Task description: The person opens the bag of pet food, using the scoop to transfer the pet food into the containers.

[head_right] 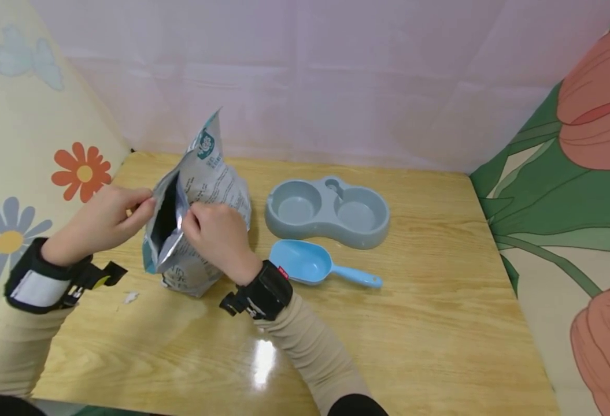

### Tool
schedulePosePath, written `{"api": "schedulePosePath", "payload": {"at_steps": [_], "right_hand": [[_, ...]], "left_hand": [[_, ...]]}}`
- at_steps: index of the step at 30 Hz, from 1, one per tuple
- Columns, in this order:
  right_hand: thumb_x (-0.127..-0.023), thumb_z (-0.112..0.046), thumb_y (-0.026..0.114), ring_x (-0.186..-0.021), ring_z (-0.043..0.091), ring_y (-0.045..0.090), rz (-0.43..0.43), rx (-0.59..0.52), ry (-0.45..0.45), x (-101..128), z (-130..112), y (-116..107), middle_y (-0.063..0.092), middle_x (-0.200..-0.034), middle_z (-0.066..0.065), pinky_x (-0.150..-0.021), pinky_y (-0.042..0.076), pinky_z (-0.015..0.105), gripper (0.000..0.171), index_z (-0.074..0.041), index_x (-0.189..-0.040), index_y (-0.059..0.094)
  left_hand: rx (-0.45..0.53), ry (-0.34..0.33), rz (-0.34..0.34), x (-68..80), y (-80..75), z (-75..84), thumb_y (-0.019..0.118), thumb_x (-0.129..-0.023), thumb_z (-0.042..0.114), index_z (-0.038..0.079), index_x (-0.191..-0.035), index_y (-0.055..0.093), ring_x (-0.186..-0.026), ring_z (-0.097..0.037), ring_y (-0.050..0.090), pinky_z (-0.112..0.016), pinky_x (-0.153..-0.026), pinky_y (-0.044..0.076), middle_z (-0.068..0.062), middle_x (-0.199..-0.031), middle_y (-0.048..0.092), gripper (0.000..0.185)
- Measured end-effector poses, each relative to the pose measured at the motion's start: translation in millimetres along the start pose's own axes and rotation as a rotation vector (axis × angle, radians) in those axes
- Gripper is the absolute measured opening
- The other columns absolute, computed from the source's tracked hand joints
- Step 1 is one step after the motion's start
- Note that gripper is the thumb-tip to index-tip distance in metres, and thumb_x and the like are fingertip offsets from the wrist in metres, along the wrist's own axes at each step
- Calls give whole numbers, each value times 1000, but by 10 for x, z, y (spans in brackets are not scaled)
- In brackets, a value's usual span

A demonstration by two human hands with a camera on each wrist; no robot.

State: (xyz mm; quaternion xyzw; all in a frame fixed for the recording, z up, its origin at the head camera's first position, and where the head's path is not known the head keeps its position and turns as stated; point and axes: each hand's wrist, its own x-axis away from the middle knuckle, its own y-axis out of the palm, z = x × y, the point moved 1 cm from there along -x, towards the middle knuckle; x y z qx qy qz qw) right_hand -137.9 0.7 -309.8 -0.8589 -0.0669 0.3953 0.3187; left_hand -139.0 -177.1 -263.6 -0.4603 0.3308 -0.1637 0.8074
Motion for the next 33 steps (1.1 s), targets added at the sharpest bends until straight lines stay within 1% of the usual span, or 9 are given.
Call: {"api": "schedulePosePath", "payload": {"at_steps": [3, 10, 17, 21, 28, 33], "right_hand": [[-81, -5, 49, -40, 8, 32, -6, 3, 1, 1, 4, 1, 34, -45, -3, -40, 25, 18, 32, -10, -51, 38], [-79, -5, 49, -39, 8, 31, -5, 19, 7, 23, 24, -20, 32, -45, -4, -40, 24, 18, 32, -10, -50, 37], [-79, -5, 47, -39, 7, 29, 26, 30, -10, 55, 56, -25, 32, -44, -4, -39, 22, 18, 32, -11, -49, 36], [-79, -5, 47, -39, 7, 28, 33, 34, -10, 73, 66, -28, 34, -44, -4, -39, 22, 18, 32, -11, -49, 37], [-80, -5, 46, -39, 6, 27, 35, 22, -5, 93, 73, -46, 32, -44, -4, -39, 21, 18, 33, -11, -49, 36], [-80, -6, 45, -39, 7, 28, 56, 29, -11, 112, 79, -56, 33, -44, -3, -39, 22, 19, 32, -10, -49, 37]], "left_hand": [[-8, -7, 2, 10, -13, 0, 50, -86, 1, 13, -57, 38, -39, -4, 24, -23, -42, 25, 9, -49, 23, 33], [-9, 4, 27, 26, -31, -18, 49, -85, 1, 13, -56, 40, -39, -4, 25, -23, -41, 24, 10, -49, 25, 32], [-63, -18, 62, 50, -64, -27, 46, -84, 2, 14, -55, 39, -39, -5, 24, -24, -42, 22, 9, -48, 24, 33], [-89, -26, 69, 62, -78, -27, 46, -84, 3, 14, -54, 39, -39, -6, 23, -24, -42, 22, 8, -48, 24, 33], [-95, -30, 97, 69, -93, -42, 46, -82, 3, 13, -53, 40, -39, -7, 24, -24, -40, 22, 8, -47, 25, 31], [-97, -58, 99, 89, -102, -45, 47, -82, 4, 13, -52, 41, -38, -7, 25, -24, -39, 23, 8, -46, 26, 31]]}}
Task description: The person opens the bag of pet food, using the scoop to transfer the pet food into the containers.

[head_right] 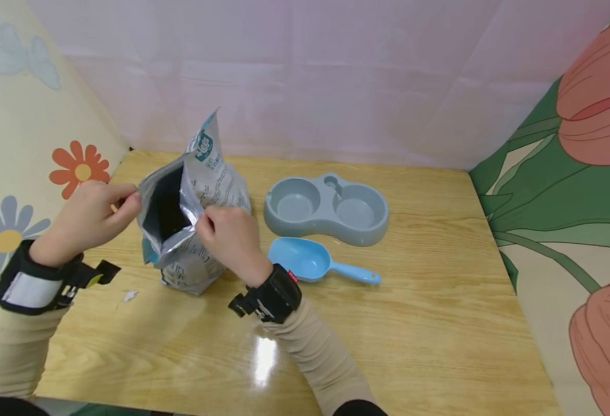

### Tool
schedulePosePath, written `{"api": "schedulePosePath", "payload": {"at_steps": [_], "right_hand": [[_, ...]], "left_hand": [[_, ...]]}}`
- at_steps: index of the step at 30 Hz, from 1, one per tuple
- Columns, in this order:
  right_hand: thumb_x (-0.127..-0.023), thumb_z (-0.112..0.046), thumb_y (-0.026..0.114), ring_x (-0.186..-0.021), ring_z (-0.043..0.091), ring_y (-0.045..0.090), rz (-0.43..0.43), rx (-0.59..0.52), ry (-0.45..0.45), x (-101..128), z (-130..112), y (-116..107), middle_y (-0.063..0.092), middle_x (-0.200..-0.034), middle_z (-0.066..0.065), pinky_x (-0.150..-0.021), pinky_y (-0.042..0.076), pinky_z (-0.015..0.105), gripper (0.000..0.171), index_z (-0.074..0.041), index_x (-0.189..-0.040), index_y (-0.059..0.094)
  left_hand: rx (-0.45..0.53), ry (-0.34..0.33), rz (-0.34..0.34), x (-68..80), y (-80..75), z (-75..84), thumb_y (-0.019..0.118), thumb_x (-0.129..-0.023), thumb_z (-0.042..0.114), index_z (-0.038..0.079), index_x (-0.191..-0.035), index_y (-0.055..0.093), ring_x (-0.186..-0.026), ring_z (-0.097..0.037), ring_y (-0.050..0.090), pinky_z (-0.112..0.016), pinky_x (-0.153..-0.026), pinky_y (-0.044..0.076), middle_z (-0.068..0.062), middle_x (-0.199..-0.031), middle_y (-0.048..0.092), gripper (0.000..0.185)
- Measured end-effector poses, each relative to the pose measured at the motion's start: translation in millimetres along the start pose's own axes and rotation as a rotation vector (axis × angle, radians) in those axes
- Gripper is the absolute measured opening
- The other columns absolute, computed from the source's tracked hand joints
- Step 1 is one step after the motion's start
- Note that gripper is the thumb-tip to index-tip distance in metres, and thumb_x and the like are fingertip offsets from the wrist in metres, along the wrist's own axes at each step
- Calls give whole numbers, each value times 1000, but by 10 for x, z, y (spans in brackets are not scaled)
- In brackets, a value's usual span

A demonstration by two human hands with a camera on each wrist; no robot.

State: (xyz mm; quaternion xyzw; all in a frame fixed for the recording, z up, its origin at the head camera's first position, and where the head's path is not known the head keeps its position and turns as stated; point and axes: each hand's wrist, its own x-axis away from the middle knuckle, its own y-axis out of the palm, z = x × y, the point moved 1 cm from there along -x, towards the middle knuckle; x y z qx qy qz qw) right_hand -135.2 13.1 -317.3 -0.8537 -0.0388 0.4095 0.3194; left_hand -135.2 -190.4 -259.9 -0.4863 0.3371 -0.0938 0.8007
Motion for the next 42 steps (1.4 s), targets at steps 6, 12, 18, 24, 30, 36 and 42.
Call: {"api": "schedulePosePath", "payload": {"at_steps": [6, 12, 18, 24, 30, 36, 42], "right_hand": [[-79, -6, 44, -39, 7, 27, 16, 15, -6, 10, 7, -11, 33, -43, -3, -39, 22, 20, 32, -10, -49, 37], [-79, -5, 45, -39, 6, 25, 33, 4, -5, 24, 16, -18, 31, -43, -4, -39, 20, 19, 33, -11, -48, 35], [-78, -4, 45, -39, 6, 27, 53, -7, -3, 46, 30, -16, 33, -43, -3, -39, 21, 19, 32, -10, -48, 38], [-77, -4, 46, -38, 6, 27, 66, -21, 12, 57, 44, -16, 34, -42, -3, -38, 22, 19, 30, -10, -48, 39], [-77, -5, 45, -37, 6, 25, 56, -39, 28, 64, 52, -26, 32, -41, -4, -37, 21, 19, 31, -10, -47, 38], [-79, -6, 46, -39, 6, 26, 16, -56, 22, 45, 58, -18, 33, -43, -5, -39, 22, 19, 32, -11, -48, 38], [-80, -7, 47, -40, 5, 30, -52, -101, 34, -36, 34, -12, 36, -45, -4, -40, 24, 18, 29, -10, -51, 41]], "left_hand": [[-5, -15, 22, -6, -9, -20, 46, -82, 3, 13, -51, 39, -37, -8, 24, -25, -39, 22, 7, -46, 25, 33], [-39, -29, 52, -11, -18, -14, 47, -80, 4, 13, -49, 38, -37, -8, 24, -26, -38, 21, 6, -45, 25, 33], [-84, -64, 90, 3, -24, 11, 47, -80, 6, 11, -48, 37, -36, -11, 23, -27, -37, 19, 4, -44, 26, 34], [-131, -93, 117, 6, -39, 8, 47, -80, 7, 10, -47, 37, -35, -13, 23, -27, -36, 18, 3, -43, 26, 35], [-94, -88, 92, 22, -43, 6, 48, -80, 6, 11, -48, 38, -36, -11, 24, -27, -37, 20, 4, -44, 27, 34], [-16, 15, 40, 24, 3, 41, 48, -81, 4, 14, -51, 39, -38, -7, 23, -25, -40, 22, 7, -46, 25, 33], [35, 80, 16, -6, 77, 86, 48, -80, 3, 13, -53, 41, -39, -5, 26, -24, -40, 23, 8, -47, 26, 30]]}}
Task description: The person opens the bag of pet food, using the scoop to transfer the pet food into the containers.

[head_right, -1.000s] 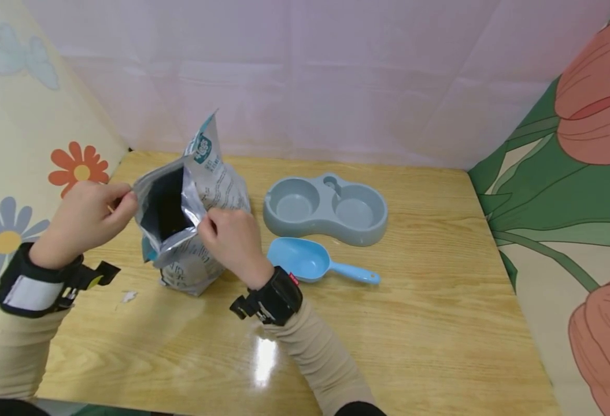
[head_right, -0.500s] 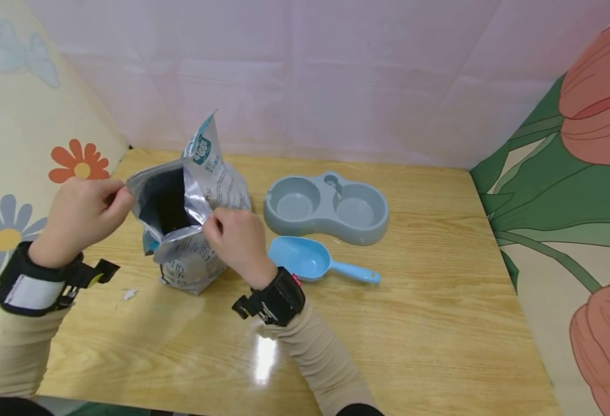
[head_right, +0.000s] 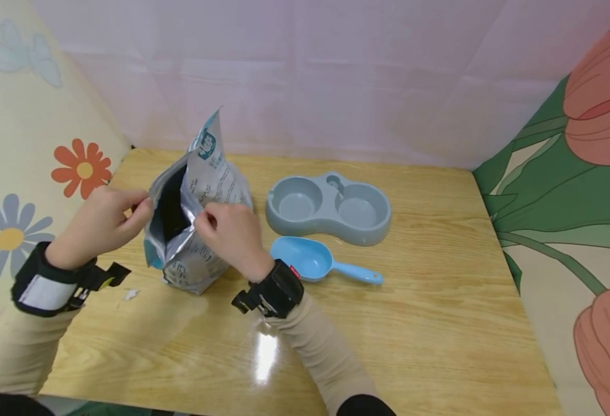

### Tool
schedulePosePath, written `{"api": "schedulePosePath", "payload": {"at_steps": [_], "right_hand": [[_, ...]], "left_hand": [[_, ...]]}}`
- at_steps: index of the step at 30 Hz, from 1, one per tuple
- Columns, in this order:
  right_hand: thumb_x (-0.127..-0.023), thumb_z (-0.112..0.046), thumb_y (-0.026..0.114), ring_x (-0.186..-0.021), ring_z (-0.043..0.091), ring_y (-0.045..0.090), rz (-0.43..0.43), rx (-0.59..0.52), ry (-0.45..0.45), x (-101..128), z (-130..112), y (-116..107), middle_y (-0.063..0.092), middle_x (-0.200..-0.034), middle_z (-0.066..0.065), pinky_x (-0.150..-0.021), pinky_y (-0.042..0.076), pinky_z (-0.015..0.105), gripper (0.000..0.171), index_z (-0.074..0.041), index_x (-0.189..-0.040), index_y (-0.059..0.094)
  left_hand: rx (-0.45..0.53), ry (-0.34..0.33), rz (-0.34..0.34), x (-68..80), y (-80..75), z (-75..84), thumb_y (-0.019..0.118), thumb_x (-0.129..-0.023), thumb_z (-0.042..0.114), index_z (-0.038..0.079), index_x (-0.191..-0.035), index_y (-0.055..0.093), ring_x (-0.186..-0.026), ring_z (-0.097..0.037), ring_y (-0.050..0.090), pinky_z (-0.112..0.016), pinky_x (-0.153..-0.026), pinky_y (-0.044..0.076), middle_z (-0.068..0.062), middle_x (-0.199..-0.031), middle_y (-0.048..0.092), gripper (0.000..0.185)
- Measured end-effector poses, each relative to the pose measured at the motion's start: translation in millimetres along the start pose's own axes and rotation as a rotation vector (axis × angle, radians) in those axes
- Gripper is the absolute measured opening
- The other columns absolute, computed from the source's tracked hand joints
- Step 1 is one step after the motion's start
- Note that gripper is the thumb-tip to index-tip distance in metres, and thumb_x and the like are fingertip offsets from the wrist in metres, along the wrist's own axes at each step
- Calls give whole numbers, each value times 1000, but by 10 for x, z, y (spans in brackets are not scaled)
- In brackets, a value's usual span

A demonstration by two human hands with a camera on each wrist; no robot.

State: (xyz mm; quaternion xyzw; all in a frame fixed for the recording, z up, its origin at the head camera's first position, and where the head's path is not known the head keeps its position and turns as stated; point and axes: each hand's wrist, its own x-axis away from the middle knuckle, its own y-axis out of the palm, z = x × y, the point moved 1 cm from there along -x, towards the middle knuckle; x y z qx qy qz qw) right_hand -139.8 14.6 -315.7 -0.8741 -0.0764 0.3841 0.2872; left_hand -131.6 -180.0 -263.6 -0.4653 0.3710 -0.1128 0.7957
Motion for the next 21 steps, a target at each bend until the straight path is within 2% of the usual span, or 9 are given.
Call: {"api": "schedulePosePath", "payload": {"at_steps": [7, 11, 15, 21], "right_hand": [[-87, -15, 55, -45, 7, 38, -133, -95, 117, -194, 7, -30, 45, -52, -2, -43, 28, 19, 24, -8, -64, 58], [-87, -17, 56, -47, 10, 40, -180, -62, 150, -360, 17, -42, 48, -55, -1, -46, 29, 20, 23, -8, -67, 59], [-85, -14, 53, -45, 11, 35, -191, -33, 161, -490, 4, -48, 43, -52, 0, -46, 24, 20, 25, -10, -60, 51], [-82, -12, 50, -44, 11, 25, -156, 8, 182, -627, 23, -28, 30, -50, -1, -46, 18, 20, 30, -12, -55, 35]], "left_hand": [[42, 22, -34, -26, 59, 19, 49, -80, 1, 12, -54, 41, -38, -3, 27, -23, -39, 26, 8, -48, 26, 30], [41, 28, -45, -29, 79, 18, 50, -80, 1, 13, -54, 40, -38, -3, 27, -22, -39, 26, 9, -48, 25, 31], [25, 56, -28, -32, 95, 18, 51, -80, 2, 15, -53, 37, -38, -3, 25, -23, -40, 24, 10, -48, 23, 33], [21, 83, -23, -39, 111, 17, 51, -80, 2, 15, -53, 36, -39, -2, 24, -22, -40, 24, 10, -48, 23, 33]]}}
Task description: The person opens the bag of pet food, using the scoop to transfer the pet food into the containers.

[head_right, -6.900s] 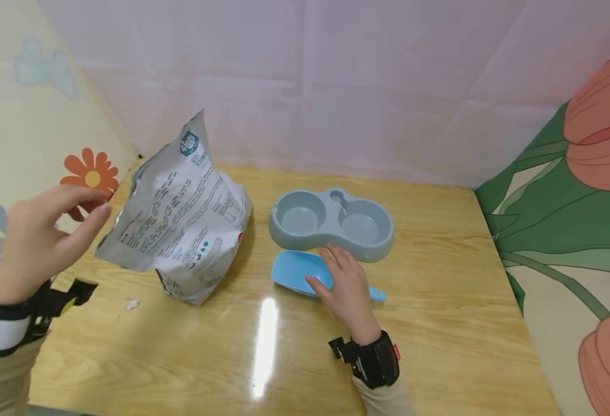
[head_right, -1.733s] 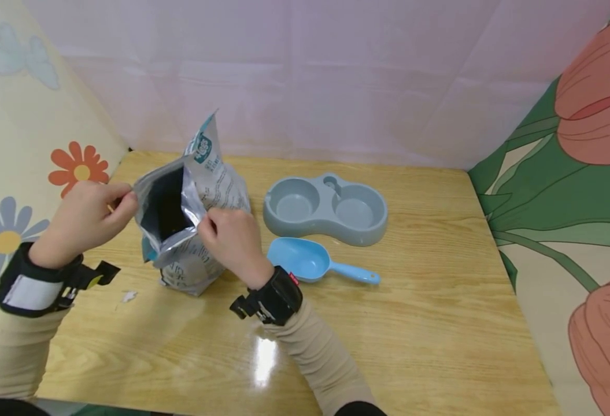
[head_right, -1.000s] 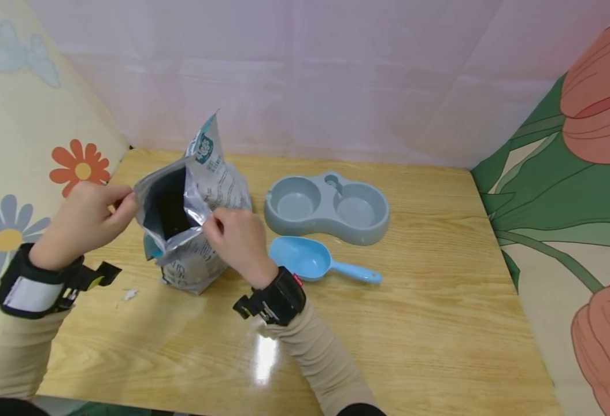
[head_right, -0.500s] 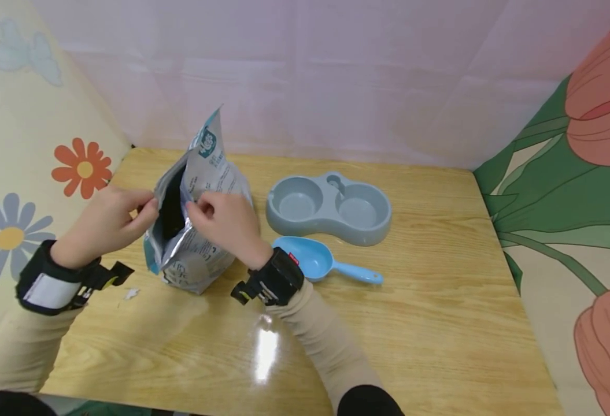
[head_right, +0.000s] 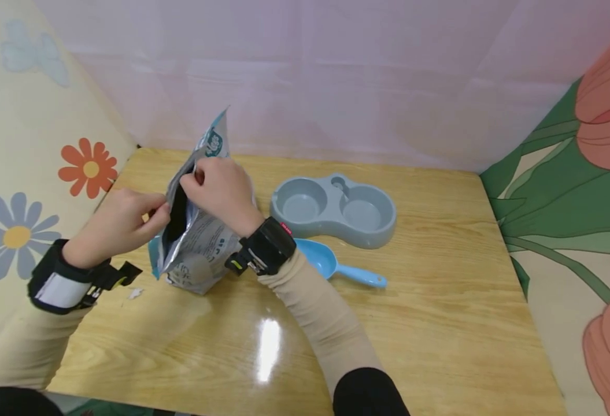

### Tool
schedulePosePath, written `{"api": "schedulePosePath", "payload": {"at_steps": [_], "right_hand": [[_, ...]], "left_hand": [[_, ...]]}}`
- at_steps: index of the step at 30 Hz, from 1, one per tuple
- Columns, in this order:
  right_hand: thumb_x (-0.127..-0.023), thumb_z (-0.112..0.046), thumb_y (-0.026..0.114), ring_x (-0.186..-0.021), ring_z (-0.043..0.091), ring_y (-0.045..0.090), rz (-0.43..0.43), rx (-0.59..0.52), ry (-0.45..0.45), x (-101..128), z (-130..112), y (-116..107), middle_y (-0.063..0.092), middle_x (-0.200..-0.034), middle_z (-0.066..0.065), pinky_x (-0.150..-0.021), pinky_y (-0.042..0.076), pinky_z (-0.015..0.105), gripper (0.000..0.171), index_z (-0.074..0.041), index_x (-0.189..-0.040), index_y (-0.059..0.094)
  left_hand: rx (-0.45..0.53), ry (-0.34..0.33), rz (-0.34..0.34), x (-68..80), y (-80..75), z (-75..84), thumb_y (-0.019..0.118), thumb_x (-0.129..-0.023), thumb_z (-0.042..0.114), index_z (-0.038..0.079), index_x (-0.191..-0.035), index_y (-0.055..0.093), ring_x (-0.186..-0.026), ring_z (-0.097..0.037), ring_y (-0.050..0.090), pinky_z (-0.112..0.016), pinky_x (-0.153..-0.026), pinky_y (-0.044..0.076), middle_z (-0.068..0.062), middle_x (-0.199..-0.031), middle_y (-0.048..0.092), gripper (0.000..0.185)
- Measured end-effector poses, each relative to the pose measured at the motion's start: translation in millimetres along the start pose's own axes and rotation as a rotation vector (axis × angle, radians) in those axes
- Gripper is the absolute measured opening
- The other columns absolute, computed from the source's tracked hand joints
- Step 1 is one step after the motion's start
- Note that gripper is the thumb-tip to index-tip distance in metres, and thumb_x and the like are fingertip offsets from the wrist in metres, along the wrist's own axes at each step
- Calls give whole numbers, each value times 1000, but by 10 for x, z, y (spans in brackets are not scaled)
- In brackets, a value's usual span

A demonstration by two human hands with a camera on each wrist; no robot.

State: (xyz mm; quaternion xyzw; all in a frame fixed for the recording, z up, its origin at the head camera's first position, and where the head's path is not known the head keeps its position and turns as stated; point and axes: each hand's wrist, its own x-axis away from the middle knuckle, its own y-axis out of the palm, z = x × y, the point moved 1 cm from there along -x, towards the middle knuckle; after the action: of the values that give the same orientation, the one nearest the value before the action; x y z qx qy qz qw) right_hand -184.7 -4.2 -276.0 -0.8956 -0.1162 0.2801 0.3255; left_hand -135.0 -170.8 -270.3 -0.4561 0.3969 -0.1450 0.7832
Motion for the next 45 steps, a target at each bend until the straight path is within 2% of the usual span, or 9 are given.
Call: {"api": "schedulePosePath", "payload": {"at_steps": [7, 11, 16, 23, 32, 37, 45], "right_hand": [[-82, -8, 49, -42, 11, 23, 36, 29, -20, -56, 37, -25, 27, -48, -1, -44, 18, 21, 35, -13, -52, 32], [-81, -6, 49, -42, 11, 25, 46, 40, -45, -43, 36, -34, 28, -48, -1, -44, 19, 20, 34, -13, -52, 32], [-78, -3, 48, -43, 12, 26, 98, 51, -84, -16, 66, -38, 28, -48, -1, -45, 19, 20, 34, -14, -52, 30], [-76, -1, 48, -43, 12, 23, 171, 37, -135, 24, 130, -51, 25, -47, -2, -45, 16, 21, 35, -14, -50, 29], [-74, -2, 46, -43, 12, 22, 200, 13, -129, 83, 186, -70, 27, -46, -2, -46, 16, 21, 31, -14, -50, 30], [-73, -2, 47, -43, 12, 22, 218, 5, -109, 139, 220, -104, 27, -46, -2, -46, 15, 21, 31, -13, -49, 31], [-73, -2, 48, -42, 12, 24, 221, 8, -101, 193, 232, -140, 30, -45, -1, -44, 17, 22, 29, -11, -49, 35]], "left_hand": [[33, 12, 5, -1, 15, -3, 49, -79, 0, 14, -52, 36, -37, -1, 23, -22, -38, 24, 10, -47, 23, 33], [30, -18, 18, 17, 0, -4, 50, -79, 1, 14, -52, 39, -37, -2, 24, -22, -38, 24, 10, -47, 24, 33], [-22, -76, 60, 31, -29, 16, 50, -80, 3, 13, -50, 40, -36, -4, 26, -23, -37, 23, 8, -45, 26, 33], [-82, -84, 120, 3, -36, 34, 47, -78, 5, 11, -49, 40, -35, -6, 26, -25, -35, 23, 5, -44, 29, 31], [-128, -60, 179, 1, -28, 20, 44, -79, 6, 9, -48, 37, -35, -9, 23, -26, -35, 19, 2, -43, 27, 32], [-141, -62, 233, 24, -83, -12, 42, -79, 6, 9, -47, 34, -36, -11, 21, -27, -36, 17, 1, -44, 25, 33], [-159, -94, 208, 57, -124, -10, 43, -80, 5, 10, -48, 34, -36, -10, 21, -26, -36, 18, 3, -44, 24, 34]]}}
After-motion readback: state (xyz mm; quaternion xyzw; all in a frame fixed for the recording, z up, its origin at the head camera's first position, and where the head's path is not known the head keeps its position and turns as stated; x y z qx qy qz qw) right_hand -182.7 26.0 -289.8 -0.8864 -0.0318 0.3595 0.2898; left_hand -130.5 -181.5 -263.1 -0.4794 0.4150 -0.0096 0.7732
